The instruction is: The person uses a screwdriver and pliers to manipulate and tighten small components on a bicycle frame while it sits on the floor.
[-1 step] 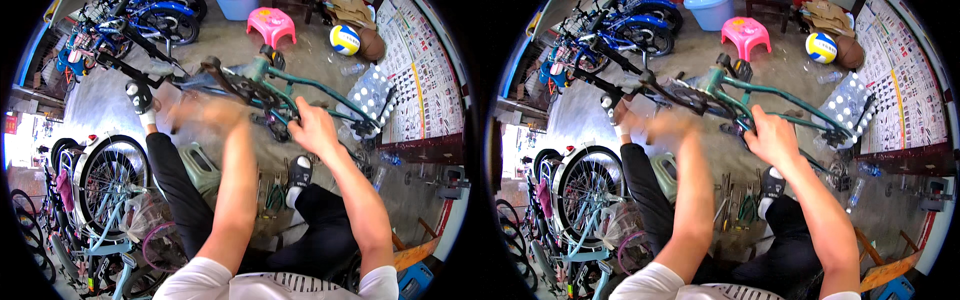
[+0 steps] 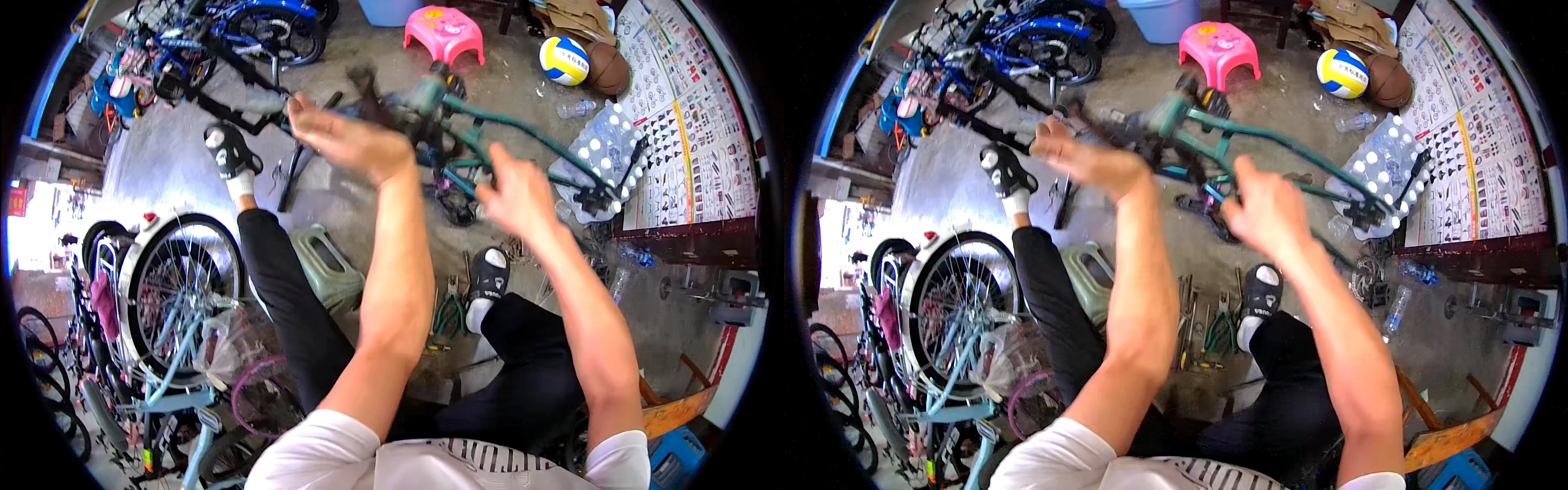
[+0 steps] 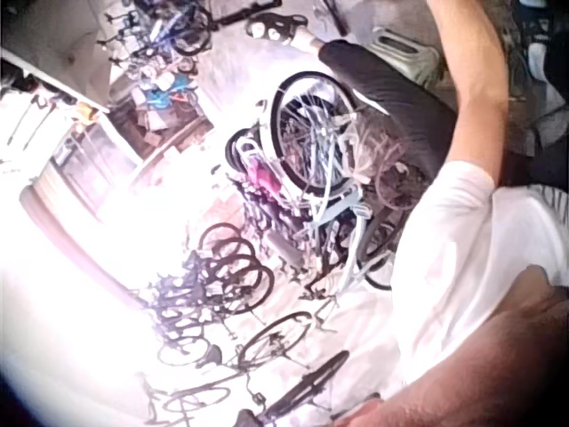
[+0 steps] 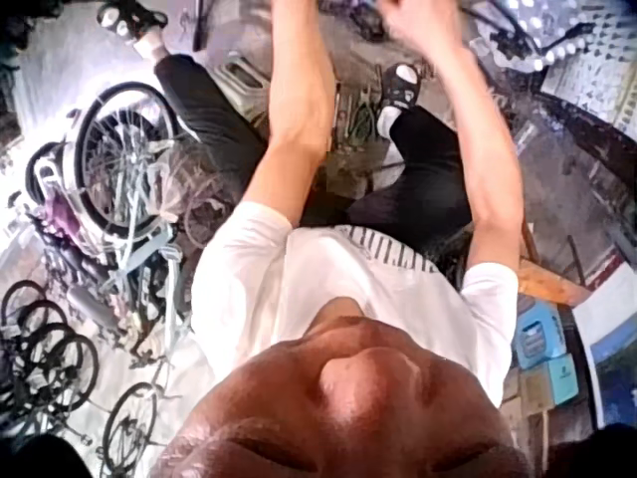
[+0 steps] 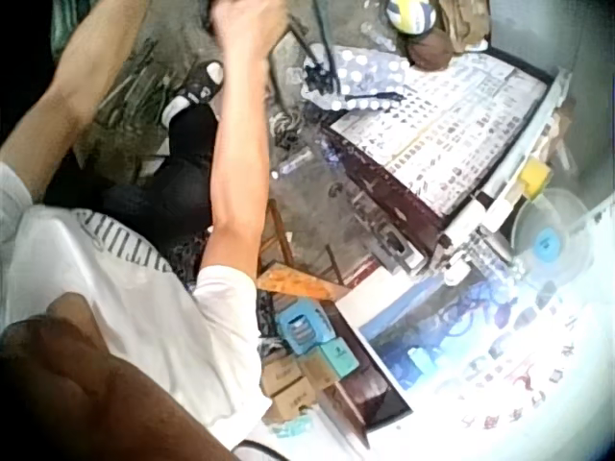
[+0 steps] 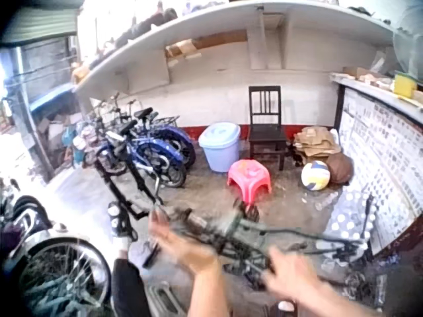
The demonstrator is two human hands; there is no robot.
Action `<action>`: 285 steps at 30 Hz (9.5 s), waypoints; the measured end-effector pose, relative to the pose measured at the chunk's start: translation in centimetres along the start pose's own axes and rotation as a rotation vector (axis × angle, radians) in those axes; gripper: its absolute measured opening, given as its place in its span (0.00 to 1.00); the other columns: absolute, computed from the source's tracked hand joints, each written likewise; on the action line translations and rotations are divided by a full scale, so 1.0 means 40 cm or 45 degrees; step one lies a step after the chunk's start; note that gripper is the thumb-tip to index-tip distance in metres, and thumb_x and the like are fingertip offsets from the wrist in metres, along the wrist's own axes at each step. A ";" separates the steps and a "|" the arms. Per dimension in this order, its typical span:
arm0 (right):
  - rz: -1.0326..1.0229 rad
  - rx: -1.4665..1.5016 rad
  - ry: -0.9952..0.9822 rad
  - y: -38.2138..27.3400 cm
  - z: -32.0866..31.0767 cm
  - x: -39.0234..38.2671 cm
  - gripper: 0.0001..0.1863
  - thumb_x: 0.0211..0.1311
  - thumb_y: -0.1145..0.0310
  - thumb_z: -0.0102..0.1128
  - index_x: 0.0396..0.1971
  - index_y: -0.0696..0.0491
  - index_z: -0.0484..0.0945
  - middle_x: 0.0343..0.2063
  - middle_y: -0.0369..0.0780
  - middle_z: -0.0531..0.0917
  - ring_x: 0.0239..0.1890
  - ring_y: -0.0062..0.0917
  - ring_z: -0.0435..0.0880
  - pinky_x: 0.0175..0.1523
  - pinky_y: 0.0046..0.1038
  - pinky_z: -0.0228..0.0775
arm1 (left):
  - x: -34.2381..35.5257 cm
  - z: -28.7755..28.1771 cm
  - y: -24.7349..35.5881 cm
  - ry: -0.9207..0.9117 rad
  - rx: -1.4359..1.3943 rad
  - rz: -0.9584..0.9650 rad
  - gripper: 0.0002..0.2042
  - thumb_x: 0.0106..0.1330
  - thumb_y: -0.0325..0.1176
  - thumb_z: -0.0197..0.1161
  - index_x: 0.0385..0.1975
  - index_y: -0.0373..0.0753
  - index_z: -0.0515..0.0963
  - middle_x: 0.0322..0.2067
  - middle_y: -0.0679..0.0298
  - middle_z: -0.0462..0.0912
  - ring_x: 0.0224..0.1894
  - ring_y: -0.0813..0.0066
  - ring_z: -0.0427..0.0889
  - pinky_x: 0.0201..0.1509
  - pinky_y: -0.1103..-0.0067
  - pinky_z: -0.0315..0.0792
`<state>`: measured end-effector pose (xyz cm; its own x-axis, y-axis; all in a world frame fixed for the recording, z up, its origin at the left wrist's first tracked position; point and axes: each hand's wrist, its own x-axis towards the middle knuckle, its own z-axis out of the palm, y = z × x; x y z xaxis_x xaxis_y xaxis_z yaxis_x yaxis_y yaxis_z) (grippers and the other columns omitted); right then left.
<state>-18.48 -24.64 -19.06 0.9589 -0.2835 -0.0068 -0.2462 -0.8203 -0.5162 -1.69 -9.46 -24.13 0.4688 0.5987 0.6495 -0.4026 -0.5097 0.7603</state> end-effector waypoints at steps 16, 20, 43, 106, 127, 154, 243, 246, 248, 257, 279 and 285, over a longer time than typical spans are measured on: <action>-0.029 -0.073 0.067 0.051 -0.010 -0.001 0.18 0.57 0.62 0.61 0.41 0.58 0.72 0.30 0.55 0.85 0.37 0.56 0.85 0.45 0.54 0.76 | -0.257 -0.508 -0.060 -1.159 -0.212 -0.592 0.18 0.80 0.35 0.51 0.62 0.29 0.67 0.58 0.49 0.72 0.59 0.61 0.75 0.67 0.69 0.66; -0.087 -0.180 0.073 0.020 0.002 0.008 0.19 0.58 0.61 0.60 0.45 0.57 0.71 0.34 0.55 0.86 0.39 0.54 0.87 0.47 0.53 0.78 | -0.413 -0.864 -0.200 -1.650 0.078 -0.769 0.21 0.75 0.37 0.60 0.60 0.29 0.69 0.54 0.48 0.79 0.51 0.60 0.83 0.57 0.69 0.76; 0.218 0.062 1.007 0.293 -0.192 -0.398 0.17 0.66 0.62 0.66 0.51 0.55 0.79 0.36 0.42 0.88 0.35 0.29 0.87 0.43 0.32 0.77 | -0.471 -1.003 -0.306 -2.425 0.292 -0.943 0.21 0.75 0.40 0.60 0.57 0.27 0.75 0.40 0.58 0.86 0.38 0.70 0.86 0.48 0.73 0.77; 0.427 0.090 -0.147 0.356 -0.111 -0.324 0.28 0.71 0.50 0.64 0.58 0.58 0.78 0.45 0.37 0.84 0.49 0.21 0.80 0.57 0.26 0.71 | -0.647 -1.012 -0.458 -3.107 0.621 1.164 0.19 0.70 0.34 0.58 0.60 0.49 0.74 0.52 0.54 0.80 0.60 0.55 0.75 0.56 0.63 0.74; 0.433 -0.138 -0.069 0.283 -0.056 -0.248 0.47 0.67 0.24 0.39 0.58 0.55 0.78 0.54 0.54 0.83 0.61 0.50 0.79 0.63 0.43 0.68 | -0.319 -0.922 -0.245 -1.962 -0.189 -1.602 0.21 0.64 0.29 0.64 0.57 0.39 0.68 0.39 0.66 0.76 0.39 0.76 0.77 0.39 0.77 0.73; 0.015 0.109 -0.449 0.409 -0.071 -0.180 0.30 0.65 0.48 0.66 0.24 0.65 0.77 0.15 0.47 0.71 0.20 0.29 0.71 0.30 0.40 0.68 | -0.002 -0.149 -0.036 -1.280 -0.510 -0.895 0.24 0.72 0.32 0.65 0.69 0.44 0.74 0.26 0.72 0.79 0.24 0.87 0.70 0.25 0.85 0.65; 0.103 0.027 -0.193 -0.126 0.129 -0.356 0.28 0.68 0.48 0.63 0.23 0.61 0.83 0.17 0.54 0.80 0.25 0.50 0.84 0.32 0.46 0.72 | -0.378 -0.931 -0.353 -1.615 0.220 -1.535 0.13 0.71 0.35 0.63 0.52 0.41 0.83 0.32 0.68 0.82 0.26 0.79 0.74 0.29 0.76 0.71; 0.059 0.082 -0.235 -0.177 0.181 -0.400 0.29 0.68 0.48 0.62 0.20 0.61 0.82 0.16 0.53 0.80 0.25 0.50 0.85 0.32 0.47 0.73 | -0.347 -0.924 -0.335 -1.601 0.250 -1.556 0.12 0.72 0.34 0.62 0.52 0.41 0.83 0.33 0.66 0.81 0.26 0.79 0.74 0.31 0.76 0.71; 0.063 0.107 -0.285 -0.185 0.208 -0.425 0.28 0.67 0.48 0.62 0.20 0.59 0.81 0.16 0.51 0.80 0.25 0.49 0.85 0.33 0.47 0.73 | -0.344 -0.929 -0.342 -1.611 0.241 -1.592 0.12 0.72 0.33 0.62 0.51 0.41 0.83 0.34 0.66 0.81 0.27 0.79 0.74 0.31 0.75 0.72; -0.060 0.019 -0.496 -0.172 0.127 -0.418 0.36 0.67 0.34 0.54 0.27 0.59 0.82 0.22 0.51 0.83 0.32 0.47 0.85 0.40 0.49 0.72 | -0.290 -0.921 -0.295 -1.453 -0.073 -1.569 0.16 0.73 0.36 0.64 0.57 0.39 0.79 0.34 0.67 0.82 0.24 0.81 0.73 0.27 0.81 0.70; 0.164 0.049 -0.375 0.285 0.008 -0.720 0.18 0.72 0.59 0.56 0.53 0.55 0.79 0.44 0.49 0.86 0.49 0.45 0.85 0.55 0.42 0.75 | -0.194 -1.044 0.105 -2.475 -0.209 -0.304 0.18 0.69 0.25 0.63 0.59 0.36 0.78 0.41 0.53 0.88 0.44 0.68 0.89 0.51 0.73 0.78; 0.217 -0.045 -0.436 0.293 -0.005 -0.720 0.17 0.71 0.58 0.57 0.51 0.54 0.80 0.45 0.49 0.86 0.50 0.46 0.84 0.54 0.44 0.75 | -0.248 -1.025 0.089 -2.489 -0.290 -0.880 0.19 0.73 0.27 0.63 0.62 0.34 0.72 0.41 0.63 0.83 0.39 0.80 0.83 0.44 0.80 0.79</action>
<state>-49.01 -26.18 -24.77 0.8939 -0.2400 -0.3785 -0.4051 -0.7939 -0.4533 -40.02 8.11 -27.96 0.5156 -0.7525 -0.4098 0.1672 -0.3808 0.9094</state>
